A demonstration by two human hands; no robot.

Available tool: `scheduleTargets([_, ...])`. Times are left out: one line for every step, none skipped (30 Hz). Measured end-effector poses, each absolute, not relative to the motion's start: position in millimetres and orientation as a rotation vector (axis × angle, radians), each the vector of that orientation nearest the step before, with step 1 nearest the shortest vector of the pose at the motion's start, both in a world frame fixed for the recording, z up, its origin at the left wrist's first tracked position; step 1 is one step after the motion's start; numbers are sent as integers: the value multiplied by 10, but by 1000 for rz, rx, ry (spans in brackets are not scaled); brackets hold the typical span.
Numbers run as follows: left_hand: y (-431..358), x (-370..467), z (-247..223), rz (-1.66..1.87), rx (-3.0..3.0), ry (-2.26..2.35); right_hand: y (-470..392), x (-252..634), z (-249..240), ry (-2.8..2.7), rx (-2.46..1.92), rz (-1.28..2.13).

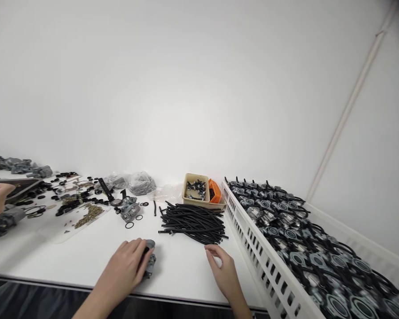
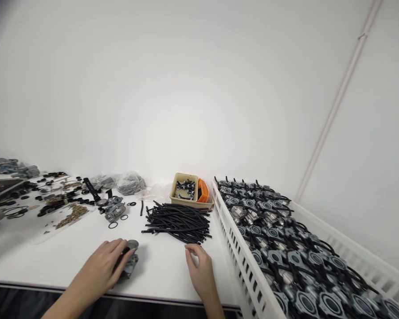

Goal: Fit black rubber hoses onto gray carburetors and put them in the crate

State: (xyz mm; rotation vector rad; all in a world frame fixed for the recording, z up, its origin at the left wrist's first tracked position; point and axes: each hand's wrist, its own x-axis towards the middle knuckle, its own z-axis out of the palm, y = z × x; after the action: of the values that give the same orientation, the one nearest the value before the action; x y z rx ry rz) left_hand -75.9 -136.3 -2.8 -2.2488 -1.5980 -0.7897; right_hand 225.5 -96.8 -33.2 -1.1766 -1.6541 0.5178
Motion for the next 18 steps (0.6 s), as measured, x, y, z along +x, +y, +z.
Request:
scheduleTargets([-1349, -624, -21, -833, -2279, -1559, -970, 2252, -336, -1660, -1171, 516])
scheduleTargets([-1329, -503, -18, -881, -2303, -1525, -970, 2249, -342, -1666, -1165, 513])
scheduleTargets([-1302, -396, -19, -939, -2319, -1494, -968, 2246, -351, -1673, -1158, 508])
scheduleTargets([-1271, -305, -25, -1002, -2328, -1471, -966, 2242, -360, -1679, -1149, 502])
scheduleTargets([-1237, -230, -37, -1077, -2329, -1461, -965, 2236, -367, -1683, -1141, 491])
scheduleTargets([-1200, -171, -55, -1163, -2324, -1463, -965, 2228, -370, -1688, -1132, 474])
scheduleTargets([-1162, -128, -81, -1260, -2312, -1480, -964, 2219, -365, -1697, -1125, 451])
scheduleTargets([-1124, -100, -115, -1369, -2296, -1510, -961, 2207, -350, -1711, -1117, 424])
scheduleTargets([-1086, -86, -156, -1485, -2285, -1552, -950, 2192, -320, -1731, -1107, 394])
scheduleTargets([-1050, -85, -204, -1601, -2287, -1606, -925, 2174, -272, -1753, -1097, 362])
scheduleTargets([-1015, -94, -256, -1709, -2311, -1662, -880, 2152, -207, -1771, -1087, 328])
scheduleTargets([-982, -111, -312, -1805, -2358, -1716, -809, 2126, -123, -1782, -1077, 294])
scheduleTargets([-950, -131, -369, -1881, -2424, -1764, -706, 2096, -23, -1781, -1072, 258])
scheduleTargets([-921, -153, -425, -1934, -2491, -1805, -570, 2061, 89, -1769, -1076, 222])
scheduleTargets([-895, -173, -478, -1962, -2547, -1840, -401, 2022, 207, -1757, -1088, 196])
scheduleTargets([-873, -189, -526, -1970, -2583, -1870, -200, 1979, 324, -1750, -1108, 169])
scheduleTargets([-855, -200, -566, -1965, -2602, -1892, 24, 1931, 434, -1743, -1150, 138])
scheduleTargets([-843, -205, -597, -1951, -2611, -1907, 264, 1879, 531, -1754, -1234, 107])
